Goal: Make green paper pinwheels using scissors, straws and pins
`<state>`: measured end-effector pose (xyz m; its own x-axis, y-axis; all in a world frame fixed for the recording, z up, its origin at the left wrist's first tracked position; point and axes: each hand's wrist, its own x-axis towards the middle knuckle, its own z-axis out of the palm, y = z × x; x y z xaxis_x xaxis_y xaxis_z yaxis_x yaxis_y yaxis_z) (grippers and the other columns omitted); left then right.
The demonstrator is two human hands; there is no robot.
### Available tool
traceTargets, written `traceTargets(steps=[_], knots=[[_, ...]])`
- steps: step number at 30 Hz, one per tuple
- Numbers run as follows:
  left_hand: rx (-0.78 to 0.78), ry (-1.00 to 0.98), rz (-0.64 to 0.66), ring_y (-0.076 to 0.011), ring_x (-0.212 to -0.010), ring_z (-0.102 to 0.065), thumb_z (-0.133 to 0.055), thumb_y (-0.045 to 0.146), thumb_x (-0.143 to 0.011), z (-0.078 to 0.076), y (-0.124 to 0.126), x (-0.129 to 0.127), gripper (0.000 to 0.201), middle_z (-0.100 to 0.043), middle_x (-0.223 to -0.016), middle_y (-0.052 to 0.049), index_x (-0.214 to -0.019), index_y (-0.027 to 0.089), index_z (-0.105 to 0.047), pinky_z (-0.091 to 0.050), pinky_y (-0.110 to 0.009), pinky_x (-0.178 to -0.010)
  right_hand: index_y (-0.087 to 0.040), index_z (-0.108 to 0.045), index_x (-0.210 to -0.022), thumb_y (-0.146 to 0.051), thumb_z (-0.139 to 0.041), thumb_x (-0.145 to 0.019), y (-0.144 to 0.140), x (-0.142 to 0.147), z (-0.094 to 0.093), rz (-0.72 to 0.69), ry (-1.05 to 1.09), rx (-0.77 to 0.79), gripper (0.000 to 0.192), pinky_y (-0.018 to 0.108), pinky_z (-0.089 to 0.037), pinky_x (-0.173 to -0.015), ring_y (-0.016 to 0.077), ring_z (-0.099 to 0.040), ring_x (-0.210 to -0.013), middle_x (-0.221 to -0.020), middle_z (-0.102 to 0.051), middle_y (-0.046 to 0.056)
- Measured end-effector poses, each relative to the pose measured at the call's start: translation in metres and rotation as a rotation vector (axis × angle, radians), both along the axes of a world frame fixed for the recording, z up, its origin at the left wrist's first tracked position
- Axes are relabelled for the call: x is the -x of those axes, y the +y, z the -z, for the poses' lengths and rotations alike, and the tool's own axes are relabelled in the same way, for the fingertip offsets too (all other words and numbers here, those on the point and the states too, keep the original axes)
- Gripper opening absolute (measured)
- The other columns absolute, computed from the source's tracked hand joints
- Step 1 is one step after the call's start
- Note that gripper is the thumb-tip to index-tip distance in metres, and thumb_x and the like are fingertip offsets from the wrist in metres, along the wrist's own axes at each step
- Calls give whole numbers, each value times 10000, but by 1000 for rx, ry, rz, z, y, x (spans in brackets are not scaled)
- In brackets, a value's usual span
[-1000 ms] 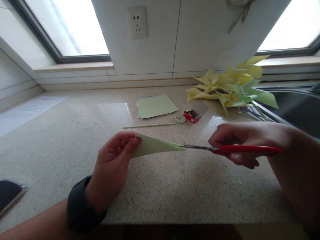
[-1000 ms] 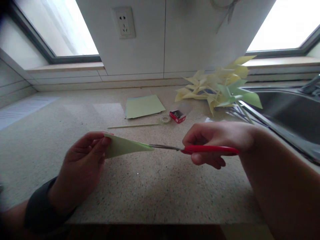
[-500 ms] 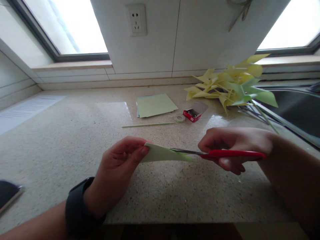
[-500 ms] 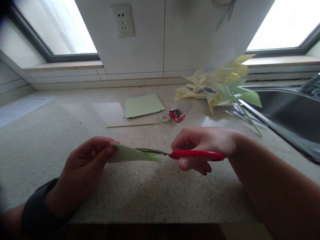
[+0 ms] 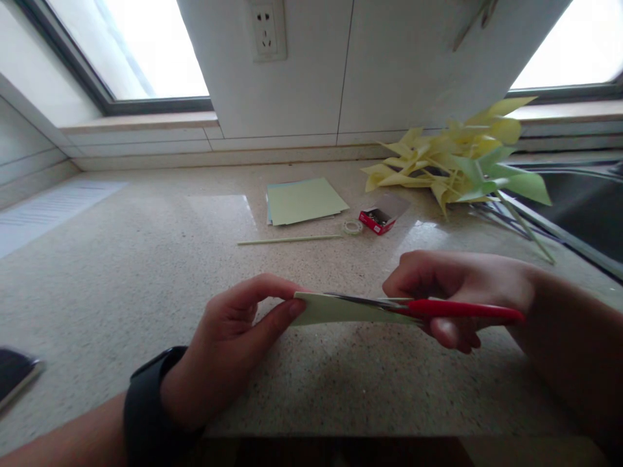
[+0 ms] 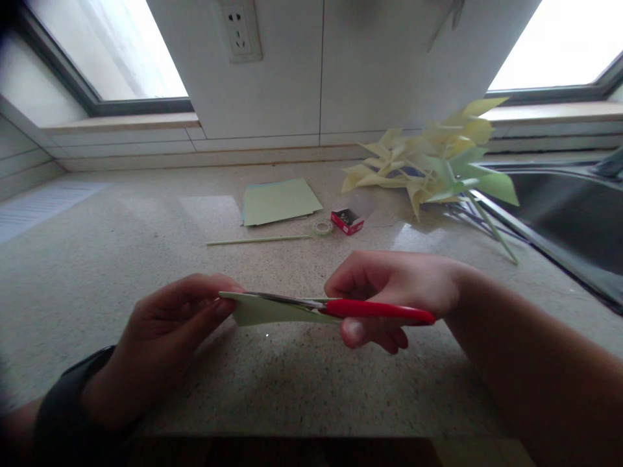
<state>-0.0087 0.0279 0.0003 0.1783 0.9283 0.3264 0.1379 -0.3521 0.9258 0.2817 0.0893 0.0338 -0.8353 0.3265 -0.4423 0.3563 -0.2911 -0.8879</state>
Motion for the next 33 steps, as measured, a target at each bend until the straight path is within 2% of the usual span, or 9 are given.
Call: traceTargets(steps=[18, 27, 33], knots=[[18, -12, -7, -122, -755, -699, -727, 176, -868, 1, 1, 0, 129, -772, -811, 34, -885, 293, -777, -552, -191, -695, -165, -580, -659, -432, -831, -756, 2, -3, 2, -2, -65, -34, 379, 118, -413, -343, 54, -508, -349, -491, -596, -53], [34, -16, 2, -101, -759, -695, -725, 177, -875, 1, 1, 1, 143, -767, -810, 53, -887, 310, -775, -544, -164, -706, -160, -601, -679, -413, -830, -760, 3, -5, 2, 9, -77, -47, 351, 120, -410, -339, 58, -522, -354, -498, -617, -43], [39, -19, -13, -127, -753, -695, -730, 183, -865, 2, 1, 0, 112, -767, -809, 26, -879, 283, -776, -550, -198, -691, -163, -605, -696, -419, -800, -796, 3, -5, 2, -12, -77, -66, 337, 123, -405, -336, 56, -505, -349, -495, -606, -50]])
